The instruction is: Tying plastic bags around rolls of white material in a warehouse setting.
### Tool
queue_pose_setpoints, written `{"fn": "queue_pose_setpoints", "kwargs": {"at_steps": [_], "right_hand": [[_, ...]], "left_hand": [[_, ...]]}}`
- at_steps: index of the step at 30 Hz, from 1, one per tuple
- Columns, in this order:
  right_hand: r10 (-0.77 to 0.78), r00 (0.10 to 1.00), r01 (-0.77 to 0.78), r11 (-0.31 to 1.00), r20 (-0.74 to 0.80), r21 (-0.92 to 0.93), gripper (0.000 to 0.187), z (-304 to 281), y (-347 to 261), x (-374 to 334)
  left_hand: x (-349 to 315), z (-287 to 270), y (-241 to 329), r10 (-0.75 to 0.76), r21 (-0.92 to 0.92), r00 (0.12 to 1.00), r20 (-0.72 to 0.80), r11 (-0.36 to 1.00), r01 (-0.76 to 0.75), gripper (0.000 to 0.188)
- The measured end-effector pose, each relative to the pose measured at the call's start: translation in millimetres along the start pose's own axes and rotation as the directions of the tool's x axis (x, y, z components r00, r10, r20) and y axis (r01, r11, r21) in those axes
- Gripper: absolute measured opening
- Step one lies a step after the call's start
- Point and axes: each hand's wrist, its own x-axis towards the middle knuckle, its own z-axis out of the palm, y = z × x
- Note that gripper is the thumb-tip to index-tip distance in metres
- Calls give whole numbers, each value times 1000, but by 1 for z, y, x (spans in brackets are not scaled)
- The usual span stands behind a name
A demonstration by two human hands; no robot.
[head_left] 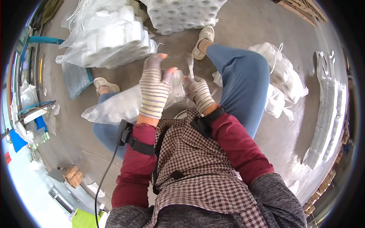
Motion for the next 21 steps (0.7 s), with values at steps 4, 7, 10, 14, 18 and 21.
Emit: {"fn": "queue_pose_setpoints", "kwargs": {"at_steps": [4,7,10,14,18,21], "right_hand": [[150,986,-159,977,71,142,26,-8,-24,-18],[110,994,-113,973,25,201,25,-10,-39,-25],[149,988,-152,976,34,155,26,-21,-33,-20],[274,962,-272,957,-7,100,27,-27,-32,-18],[-144,970,173,975,197,-140,28,-5,-60,-13],[-67,956,202,857,286,-474,27,15,-91,4]], "left_hand": [[-19,13,-8,-485,-245,797,360,775,582,16],[-21,22,-12,-496,-33,512,701,695,719,15],[-20,21,-17,-633,-6,424,648,552,834,12],[-32,8,-26,-699,-239,378,607,292,926,16],[-27,11,-25,-620,89,454,640,647,758,19],[-27,7,-27,-473,19,487,734,731,682,14]]}}
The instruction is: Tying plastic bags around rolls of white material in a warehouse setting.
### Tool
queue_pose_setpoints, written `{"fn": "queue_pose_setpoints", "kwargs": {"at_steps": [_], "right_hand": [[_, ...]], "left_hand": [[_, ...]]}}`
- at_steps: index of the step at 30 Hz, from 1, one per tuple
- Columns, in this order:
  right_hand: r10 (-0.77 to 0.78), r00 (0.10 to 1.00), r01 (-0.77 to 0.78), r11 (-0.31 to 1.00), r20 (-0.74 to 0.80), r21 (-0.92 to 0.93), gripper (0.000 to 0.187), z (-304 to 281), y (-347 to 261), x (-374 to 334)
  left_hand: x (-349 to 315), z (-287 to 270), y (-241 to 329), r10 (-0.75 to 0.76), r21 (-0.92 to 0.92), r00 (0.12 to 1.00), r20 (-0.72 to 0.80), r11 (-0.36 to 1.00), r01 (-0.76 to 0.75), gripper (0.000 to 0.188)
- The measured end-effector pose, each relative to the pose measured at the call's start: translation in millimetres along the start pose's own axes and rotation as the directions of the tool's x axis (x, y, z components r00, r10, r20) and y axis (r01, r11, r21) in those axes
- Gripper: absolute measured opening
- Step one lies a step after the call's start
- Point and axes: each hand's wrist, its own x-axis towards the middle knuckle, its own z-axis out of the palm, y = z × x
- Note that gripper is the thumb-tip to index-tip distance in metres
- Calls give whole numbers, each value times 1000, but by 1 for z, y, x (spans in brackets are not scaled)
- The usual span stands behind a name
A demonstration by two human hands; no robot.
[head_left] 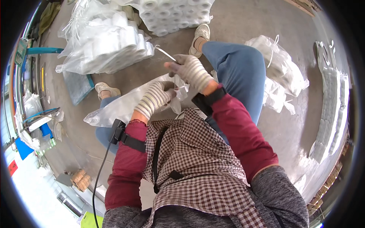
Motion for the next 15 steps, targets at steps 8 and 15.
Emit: {"fn": "queue_pose_setpoints", "kwargs": {"at_steps": [8,15], "right_hand": [[-493,869,429,790,-39,-438,31,2,35,-28],[106,986,-117,990,132,84,32,6,63,-51]], "left_hand": [[-3,-11,6,-273,-444,962,3,862,245,16],[-14,-14,8,-175,-471,984,28,866,168,10]]}}
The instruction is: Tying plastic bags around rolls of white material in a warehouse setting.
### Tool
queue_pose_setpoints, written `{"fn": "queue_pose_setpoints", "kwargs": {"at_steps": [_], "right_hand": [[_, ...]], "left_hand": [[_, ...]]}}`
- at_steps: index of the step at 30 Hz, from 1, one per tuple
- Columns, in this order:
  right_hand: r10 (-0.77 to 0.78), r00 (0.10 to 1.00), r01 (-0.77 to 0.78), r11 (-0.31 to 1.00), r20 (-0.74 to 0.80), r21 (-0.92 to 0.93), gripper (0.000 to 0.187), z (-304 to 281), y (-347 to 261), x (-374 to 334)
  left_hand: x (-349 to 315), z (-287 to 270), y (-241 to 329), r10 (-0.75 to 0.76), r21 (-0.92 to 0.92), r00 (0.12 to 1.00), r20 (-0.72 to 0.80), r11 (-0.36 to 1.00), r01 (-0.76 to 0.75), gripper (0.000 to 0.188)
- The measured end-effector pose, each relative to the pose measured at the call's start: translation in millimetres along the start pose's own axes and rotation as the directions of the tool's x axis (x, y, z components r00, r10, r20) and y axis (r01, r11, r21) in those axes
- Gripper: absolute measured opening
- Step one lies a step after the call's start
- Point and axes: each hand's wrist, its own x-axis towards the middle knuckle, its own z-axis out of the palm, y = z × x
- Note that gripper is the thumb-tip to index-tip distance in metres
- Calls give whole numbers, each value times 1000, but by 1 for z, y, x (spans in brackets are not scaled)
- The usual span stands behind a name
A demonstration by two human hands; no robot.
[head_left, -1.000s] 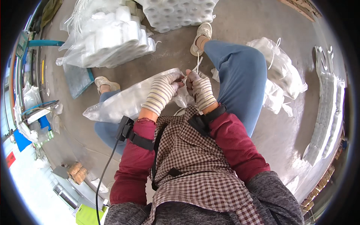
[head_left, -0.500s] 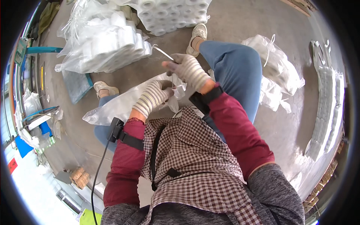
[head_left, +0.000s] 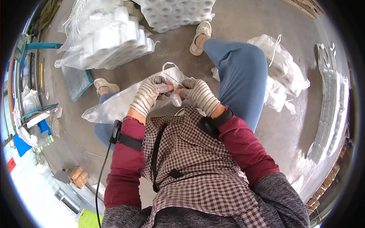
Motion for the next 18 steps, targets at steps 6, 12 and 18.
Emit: {"fn": "queue_pose_setpoints", "kwargs": {"at_steps": [6,12,18], "right_hand": [[13,985,6,994,-170,105,22,-1,-22,-2],[51,996,-35,977,-69,212,22,3,-18,22],[-74,996,71,995,-41,-63,23,-2,-1,33]], "left_hand": [[19,-5,-16,305,310,952,-12,907,-287,12],[42,5,-53,750,757,660,29,415,-505,21],[22,6,-38,772,759,634,-31,431,-488,10]]}}
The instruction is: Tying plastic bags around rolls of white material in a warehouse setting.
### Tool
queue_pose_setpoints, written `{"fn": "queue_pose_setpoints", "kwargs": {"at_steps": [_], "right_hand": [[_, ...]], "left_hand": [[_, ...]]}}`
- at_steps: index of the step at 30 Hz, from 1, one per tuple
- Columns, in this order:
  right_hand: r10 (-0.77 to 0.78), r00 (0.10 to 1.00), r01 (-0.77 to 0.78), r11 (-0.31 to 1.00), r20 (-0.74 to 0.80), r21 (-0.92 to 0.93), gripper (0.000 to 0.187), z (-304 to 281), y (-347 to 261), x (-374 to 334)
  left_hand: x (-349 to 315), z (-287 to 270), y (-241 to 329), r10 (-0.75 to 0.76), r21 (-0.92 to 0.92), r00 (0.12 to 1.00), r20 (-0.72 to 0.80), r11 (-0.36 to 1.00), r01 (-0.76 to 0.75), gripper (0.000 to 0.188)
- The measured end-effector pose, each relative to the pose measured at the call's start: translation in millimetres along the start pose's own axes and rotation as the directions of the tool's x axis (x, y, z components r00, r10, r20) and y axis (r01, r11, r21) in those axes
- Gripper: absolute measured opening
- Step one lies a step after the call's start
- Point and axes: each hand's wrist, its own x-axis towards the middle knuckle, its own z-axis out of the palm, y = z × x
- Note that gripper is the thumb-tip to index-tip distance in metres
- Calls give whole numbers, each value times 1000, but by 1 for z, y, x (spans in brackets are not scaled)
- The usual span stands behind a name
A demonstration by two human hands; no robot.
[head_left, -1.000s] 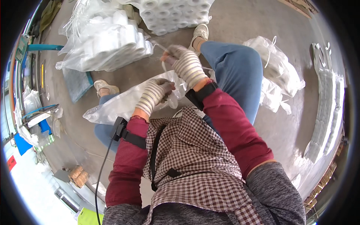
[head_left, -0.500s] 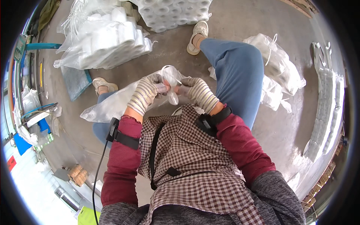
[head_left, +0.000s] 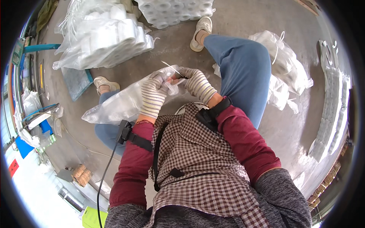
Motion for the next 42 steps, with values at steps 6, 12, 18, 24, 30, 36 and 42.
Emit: {"fn": "queue_pose_setpoints", "kwargs": {"at_steps": [6,12,18,24,30,36,42], "right_hand": [[-368,927,322,670,77,-669,23,-10,19,2],[-298,950,273,635,96,-722,22,-13,7,-6],[-242,918,284,954,-315,93,19,-39,-116,-50],[-712,511,737,651,481,181,24,86,-138,-112],[-571,574,698,716,587,16,20,169,-36,-105],[-561,781,585,501,275,-637,23,141,-6,-47],[-490,801,557,403,343,-726,25,131,-2,-19]], "left_hand": [[-12,-16,-15,-411,-257,903,126,866,430,10],[-11,-31,-13,-627,-540,698,346,476,694,9],[-23,-87,-11,-396,-484,884,249,739,468,29],[-89,-115,-140,-157,761,938,310,632,-146,39],[-96,-141,-78,-254,45,927,277,967,251,17],[-92,-140,-91,-447,-494,802,396,633,596,16],[-88,-164,-80,94,200,989,112,973,-115,24]]}}
